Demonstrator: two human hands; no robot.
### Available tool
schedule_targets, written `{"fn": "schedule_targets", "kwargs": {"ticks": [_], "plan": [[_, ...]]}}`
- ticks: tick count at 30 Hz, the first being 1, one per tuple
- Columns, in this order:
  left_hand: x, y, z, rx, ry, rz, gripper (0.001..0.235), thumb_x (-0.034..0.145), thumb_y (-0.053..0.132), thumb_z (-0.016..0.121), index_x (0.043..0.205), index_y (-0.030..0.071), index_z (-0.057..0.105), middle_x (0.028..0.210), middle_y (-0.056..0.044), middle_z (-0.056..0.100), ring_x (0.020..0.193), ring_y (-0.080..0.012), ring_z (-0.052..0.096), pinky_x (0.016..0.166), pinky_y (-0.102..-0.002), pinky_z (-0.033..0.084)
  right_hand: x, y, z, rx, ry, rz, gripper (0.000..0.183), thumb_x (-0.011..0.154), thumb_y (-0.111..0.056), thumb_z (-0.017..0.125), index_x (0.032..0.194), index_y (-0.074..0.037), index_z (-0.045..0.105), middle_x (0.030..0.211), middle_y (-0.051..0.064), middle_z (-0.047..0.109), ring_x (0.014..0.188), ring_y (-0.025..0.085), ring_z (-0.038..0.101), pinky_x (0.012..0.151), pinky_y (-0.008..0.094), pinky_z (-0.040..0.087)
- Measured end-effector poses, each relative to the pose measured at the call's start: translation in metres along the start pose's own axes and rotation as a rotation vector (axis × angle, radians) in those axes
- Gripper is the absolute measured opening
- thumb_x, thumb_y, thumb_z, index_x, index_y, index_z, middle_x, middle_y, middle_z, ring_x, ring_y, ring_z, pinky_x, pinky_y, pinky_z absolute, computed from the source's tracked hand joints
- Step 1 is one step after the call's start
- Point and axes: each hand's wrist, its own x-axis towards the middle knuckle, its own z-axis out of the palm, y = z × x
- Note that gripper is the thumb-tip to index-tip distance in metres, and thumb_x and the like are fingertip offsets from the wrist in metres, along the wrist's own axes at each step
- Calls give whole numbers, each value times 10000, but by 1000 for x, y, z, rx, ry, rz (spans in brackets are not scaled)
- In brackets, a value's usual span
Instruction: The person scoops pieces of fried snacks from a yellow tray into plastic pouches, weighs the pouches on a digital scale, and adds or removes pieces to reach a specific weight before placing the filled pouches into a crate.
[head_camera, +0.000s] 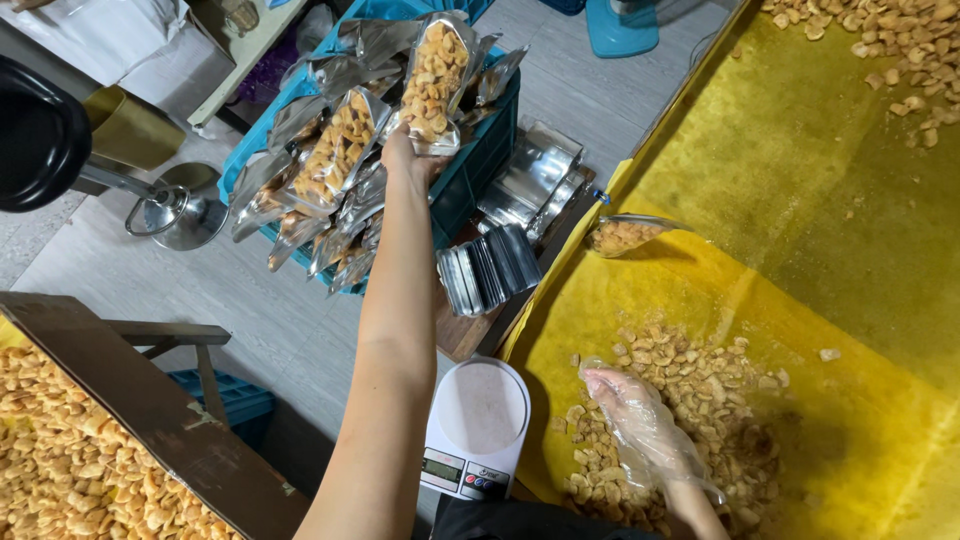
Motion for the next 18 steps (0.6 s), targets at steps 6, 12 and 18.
{"fn": "schedule_targets", "kwargs": {"ticks": [6,12,18], "plan": [[-116,-51,-48,186,-223,370,238,1052,130,616,1222,137,450,1094,-119,582,939,-285,618,867,-464,553,-14,42,-5,198,90,19,471,957,-274,584,1380,-69,599,1454,105,631,1344,194,585,1110,317,469],[-248,-217,-164,1112,-622,275,198,1035,202,519,1079,39,622,668,-50,570,528,-167,580,533,-302,530,22,132,-7,465,218,-272,423,922,-42,579,1344,-41,610,1328,87,678,1061,181,660,900,315,606],[-286,-324,-257,1797,-621,380,652,1134,437,509,768,-88,636,600,-173,541,600,-359,586,753,-503,521,-20,214,-9,109,429,23,415,959,-48,562,1368,-68,626,1160,57,737,965,106,670,805,225,532]]}}
